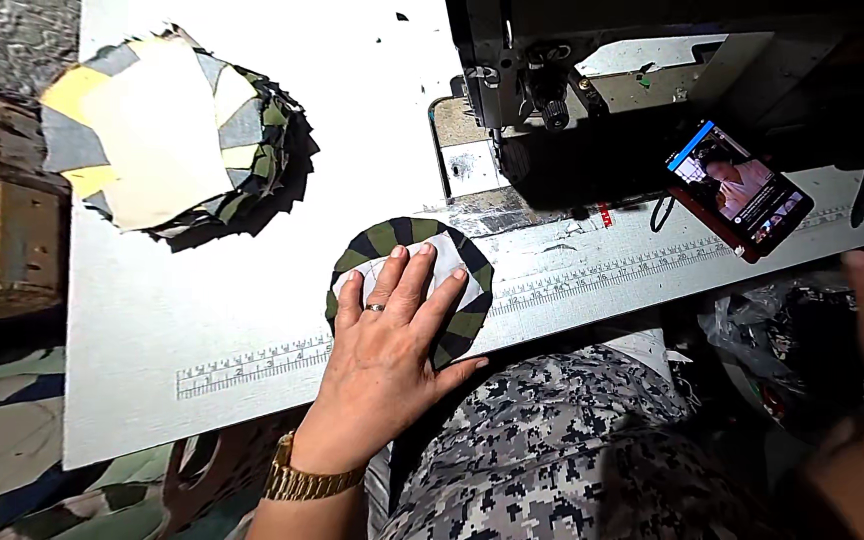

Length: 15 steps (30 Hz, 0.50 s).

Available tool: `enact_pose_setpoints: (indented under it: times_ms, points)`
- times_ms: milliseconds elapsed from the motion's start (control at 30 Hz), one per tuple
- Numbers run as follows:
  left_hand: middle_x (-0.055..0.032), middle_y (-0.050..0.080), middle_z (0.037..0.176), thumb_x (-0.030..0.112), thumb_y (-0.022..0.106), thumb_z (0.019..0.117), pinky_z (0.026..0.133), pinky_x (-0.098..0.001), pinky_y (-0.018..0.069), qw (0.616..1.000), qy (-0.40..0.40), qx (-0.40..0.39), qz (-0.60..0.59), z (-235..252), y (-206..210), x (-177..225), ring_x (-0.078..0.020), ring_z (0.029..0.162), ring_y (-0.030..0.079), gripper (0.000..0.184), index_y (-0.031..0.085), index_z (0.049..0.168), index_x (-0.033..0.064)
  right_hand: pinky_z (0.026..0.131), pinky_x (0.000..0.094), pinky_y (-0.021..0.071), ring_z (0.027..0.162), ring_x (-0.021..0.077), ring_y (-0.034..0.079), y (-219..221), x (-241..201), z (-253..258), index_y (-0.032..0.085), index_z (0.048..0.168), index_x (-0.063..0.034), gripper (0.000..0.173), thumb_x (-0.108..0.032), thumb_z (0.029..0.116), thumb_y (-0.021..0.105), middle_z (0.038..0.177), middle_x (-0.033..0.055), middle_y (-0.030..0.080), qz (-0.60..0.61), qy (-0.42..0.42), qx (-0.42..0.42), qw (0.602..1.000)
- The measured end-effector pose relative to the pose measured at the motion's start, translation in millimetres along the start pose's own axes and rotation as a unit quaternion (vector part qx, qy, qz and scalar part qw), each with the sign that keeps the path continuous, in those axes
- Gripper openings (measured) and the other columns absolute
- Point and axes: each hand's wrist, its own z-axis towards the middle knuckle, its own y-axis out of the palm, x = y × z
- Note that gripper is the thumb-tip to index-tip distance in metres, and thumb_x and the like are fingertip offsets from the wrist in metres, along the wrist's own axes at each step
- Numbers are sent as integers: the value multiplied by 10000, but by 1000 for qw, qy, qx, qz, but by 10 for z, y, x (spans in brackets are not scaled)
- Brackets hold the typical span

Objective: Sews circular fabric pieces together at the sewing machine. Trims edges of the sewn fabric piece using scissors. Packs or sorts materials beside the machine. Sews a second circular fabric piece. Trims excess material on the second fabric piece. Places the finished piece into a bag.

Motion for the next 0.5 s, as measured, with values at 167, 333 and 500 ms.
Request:
enact_pose_setpoints:
  times_ms: [167,333,500]
  points:
    - [-190,350,1640,774,533,864,1181,-737,155,1000,0,1,-7,-18,6,16,-417,1538,267,847,537,1505,220,694,410,554,787,226,645,542,-890,135,704,909,5,268,-216,1014,595,863,124,654,121,-172,-62,976]
    - [-192,349,1640,717,528,899,1177,-732,175,1000,-5,-5,3,-62,2,76,-421,1537,267,787,541,1502,212,568,355,496,670,176,597,986,-1358,253,680,839,-48,275,-256,1010,626,769,55,593,173,-246,-96,949]
    - [-193,342,1643,499,574,892,1140,-771,186,1000,-1,-9,-8,-205,20,148,-450,1529,267,665,526,1505,248,540,368,469,649,204,594,1277,-1543,283,626,792,-55,304,-267,1009,630,730,65,570,150,-267,-57,950]
